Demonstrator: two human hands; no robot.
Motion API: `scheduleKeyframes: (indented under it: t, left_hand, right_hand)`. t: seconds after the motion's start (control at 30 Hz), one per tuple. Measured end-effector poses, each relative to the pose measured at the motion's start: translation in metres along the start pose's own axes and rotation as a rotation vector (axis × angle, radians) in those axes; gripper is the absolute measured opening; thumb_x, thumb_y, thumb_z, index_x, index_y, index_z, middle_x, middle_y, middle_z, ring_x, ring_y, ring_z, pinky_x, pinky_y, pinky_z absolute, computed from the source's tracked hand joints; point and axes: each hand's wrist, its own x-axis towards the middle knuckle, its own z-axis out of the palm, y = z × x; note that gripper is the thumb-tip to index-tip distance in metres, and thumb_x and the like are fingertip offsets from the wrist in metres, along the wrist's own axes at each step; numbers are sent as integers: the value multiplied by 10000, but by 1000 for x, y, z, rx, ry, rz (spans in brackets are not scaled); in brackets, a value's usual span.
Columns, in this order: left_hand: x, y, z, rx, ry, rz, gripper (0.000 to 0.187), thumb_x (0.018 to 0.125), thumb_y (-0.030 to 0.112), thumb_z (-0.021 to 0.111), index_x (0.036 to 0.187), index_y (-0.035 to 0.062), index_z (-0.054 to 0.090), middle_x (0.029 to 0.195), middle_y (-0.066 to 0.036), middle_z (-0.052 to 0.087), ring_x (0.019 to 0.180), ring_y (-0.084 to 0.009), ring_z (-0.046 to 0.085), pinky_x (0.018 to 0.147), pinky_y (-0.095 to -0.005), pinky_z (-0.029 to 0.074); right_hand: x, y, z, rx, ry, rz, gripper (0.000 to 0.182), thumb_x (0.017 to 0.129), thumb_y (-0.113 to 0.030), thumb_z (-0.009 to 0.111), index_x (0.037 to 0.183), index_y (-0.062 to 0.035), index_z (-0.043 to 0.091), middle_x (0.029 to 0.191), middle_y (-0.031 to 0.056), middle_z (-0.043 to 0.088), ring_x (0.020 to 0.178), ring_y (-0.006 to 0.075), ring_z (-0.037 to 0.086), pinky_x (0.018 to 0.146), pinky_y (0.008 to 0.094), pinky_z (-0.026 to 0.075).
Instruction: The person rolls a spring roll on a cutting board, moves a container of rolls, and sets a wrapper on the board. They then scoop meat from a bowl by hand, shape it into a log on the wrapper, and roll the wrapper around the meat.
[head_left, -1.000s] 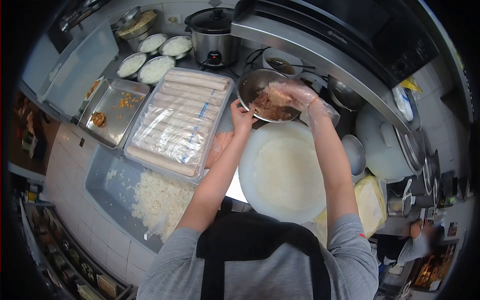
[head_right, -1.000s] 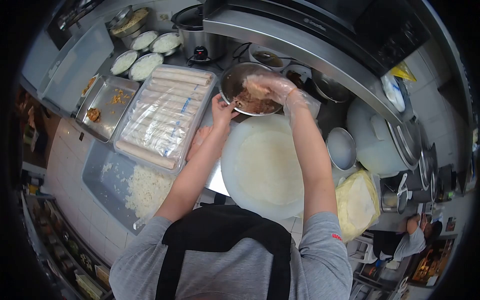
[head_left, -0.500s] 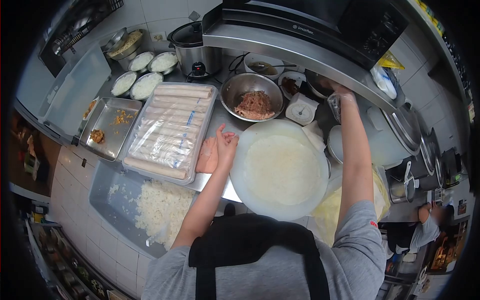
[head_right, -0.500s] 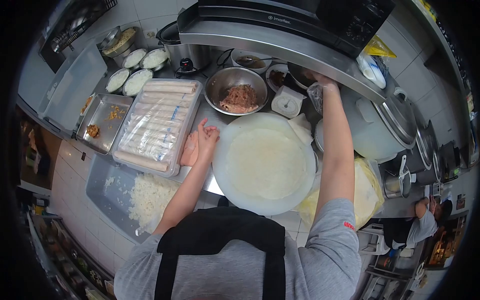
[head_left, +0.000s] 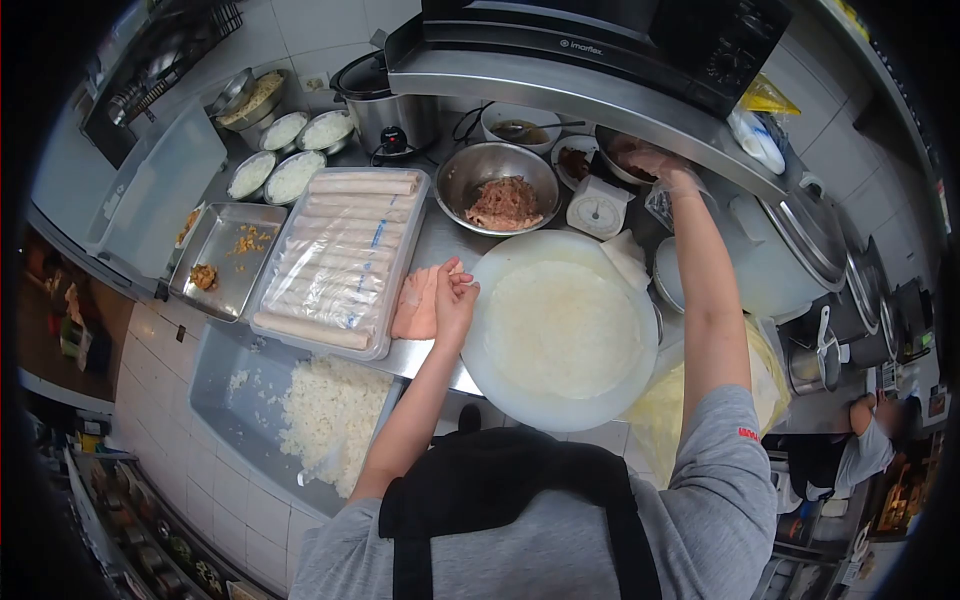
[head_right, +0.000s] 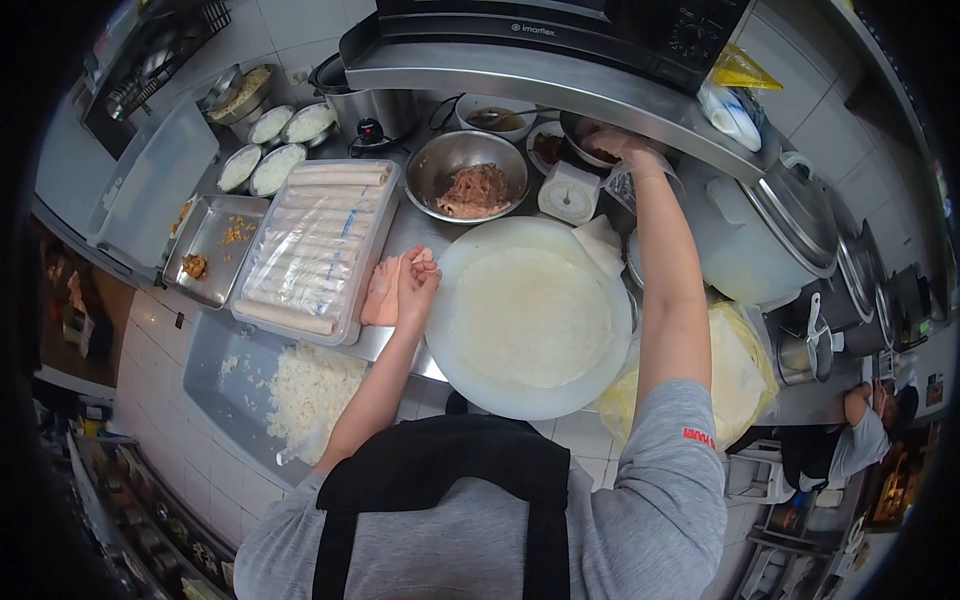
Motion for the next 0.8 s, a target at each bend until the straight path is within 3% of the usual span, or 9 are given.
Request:
scheduleKeyframes:
  t: [0.1, 0.23, 0.43, 0.6, 0.67, 0.77, 0.8]
  left_hand:
    - [-3, 5, 1, -1, 7, 22, 564, 778, -39, 592, 1297, 41, 388, 956, -49, 503, 738, -68, 479, 700, -189, 425]
    - [-10, 11, -4, 5, 15, 30, 536, 779, -48, 581, 1281, 35, 411, 964, -54, 504, 740, -65, 478, 705, -187, 422]
    - [-28, 13, -14, -1, -37, 110, 505, 794, -44, 572, 1273, 22, 428, 950, -50, 502, 747, -62, 477, 712, -183, 416]
    - [-52, 8, -32, 75, 29, 172, 458, 813, -41, 573, 1251, 8, 447, 841, -17, 491, 678, -47, 474, 645, -168, 407]
    - [-59, 0, -40, 117, 62, 153, 441, 823, -39, 574, 1244, 6, 453, 794, -2, 479, 640, -41, 467, 611, -160, 400]
    - [-64, -1, -39, 76, 56, 135, 431, 833, -36, 575, 1244, 7, 452, 759, 8, 461, 608, -33, 455, 581, -150, 386]
    - [-64, -1, -40, 84, 47, 140, 423, 836, -33, 575, 1240, 5, 456, 776, 5, 470, 626, -37, 463, 594, -156, 394]
  right_hand:
    - [2, 6, 8, 20, 355, -89, 437, 839, -414, 488, 1174, -144, 568, 1316, 75, 499, 1239, 266, 406, 1071, 424, 280]
    - [11, 27, 9, 55, 586, -69, 391, 840, -370, 528, 1137, -121, 574, 1233, 68, 529, 1146, 229, 455, 997, 386, 344]
    - [14, 58, 18, 328, 463, 108, 326, 840, -305, 587, 1082, -86, 582, 1109, 57, 574, 1006, 175, 527, 886, 328, 441]
    - [-9, 53, 9, 853, 323, 114, 267, 809, -186, 691, 1011, -51, 582, 963, 39, 589, 862, 124, 554, 790, 261, 490]
    - [-22, 50, 3, 1282, 205, 8, 193, 796, -162, 705, 919, -63, 592, 866, 16, 576, 775, 115, 528, 710, 241, 476]
    - [-16, 53, 3, 1498, -43, -245, 146, 795, -145, 702, 818, -83, 573, 750, -7, 509, 675, 98, 457, 608, 235, 410]
    - [-19, 49, 1, 1486, -19, -218, 143, 798, -140, 696, 804, -89, 563, 735, -15, 492, 663, 91, 442, 596, 233, 393]
